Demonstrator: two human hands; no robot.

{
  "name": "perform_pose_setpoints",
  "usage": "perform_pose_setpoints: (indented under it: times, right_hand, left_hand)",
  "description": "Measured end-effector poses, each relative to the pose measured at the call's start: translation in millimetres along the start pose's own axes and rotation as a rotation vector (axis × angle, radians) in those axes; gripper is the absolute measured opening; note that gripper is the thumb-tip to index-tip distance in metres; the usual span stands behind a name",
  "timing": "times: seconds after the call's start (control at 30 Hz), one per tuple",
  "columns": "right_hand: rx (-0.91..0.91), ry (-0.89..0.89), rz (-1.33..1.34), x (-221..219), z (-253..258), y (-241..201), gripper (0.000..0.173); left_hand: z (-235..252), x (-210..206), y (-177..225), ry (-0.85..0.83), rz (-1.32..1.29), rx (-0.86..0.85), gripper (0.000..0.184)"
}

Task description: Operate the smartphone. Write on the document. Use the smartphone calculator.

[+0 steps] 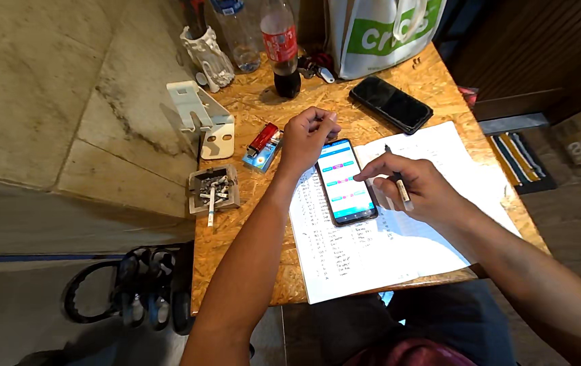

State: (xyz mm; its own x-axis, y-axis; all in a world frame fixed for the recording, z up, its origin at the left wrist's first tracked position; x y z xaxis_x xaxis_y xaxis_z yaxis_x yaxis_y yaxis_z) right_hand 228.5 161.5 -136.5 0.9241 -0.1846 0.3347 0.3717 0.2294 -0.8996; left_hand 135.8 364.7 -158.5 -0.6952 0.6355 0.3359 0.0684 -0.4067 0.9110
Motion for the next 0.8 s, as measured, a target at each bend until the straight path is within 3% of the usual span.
perform_pose_setpoints:
  times: [0.4,0.8]
  right_hand:
    - [0.055,-0.023,0.033,1.2,-0.8,-3.0,0.019]
    - [0.061,0.099,0.072,10.4,0.0,-6.4,0.021]
  left_hand:
    - [-0.1,-0.1,1.3,-0.004,0.018,0.005,0.019]
    - [0.0,-0.1,1.3,-0.003,0.008,0.005,0.018]
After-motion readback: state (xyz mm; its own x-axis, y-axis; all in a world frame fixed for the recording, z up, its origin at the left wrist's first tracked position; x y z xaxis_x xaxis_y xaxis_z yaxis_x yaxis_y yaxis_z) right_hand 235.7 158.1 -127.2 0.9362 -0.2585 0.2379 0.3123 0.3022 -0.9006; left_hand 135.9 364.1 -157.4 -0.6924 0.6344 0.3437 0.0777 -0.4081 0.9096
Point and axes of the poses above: each hand's wrist, its own z-axis towards the middle knuckle, its own x-axis out of the back of the hand, y = z × x, the point moved 6 cm from there along z, towards the middle knuckle, and after that the axes turned 12 degrees about z, right-handed, at the moved point
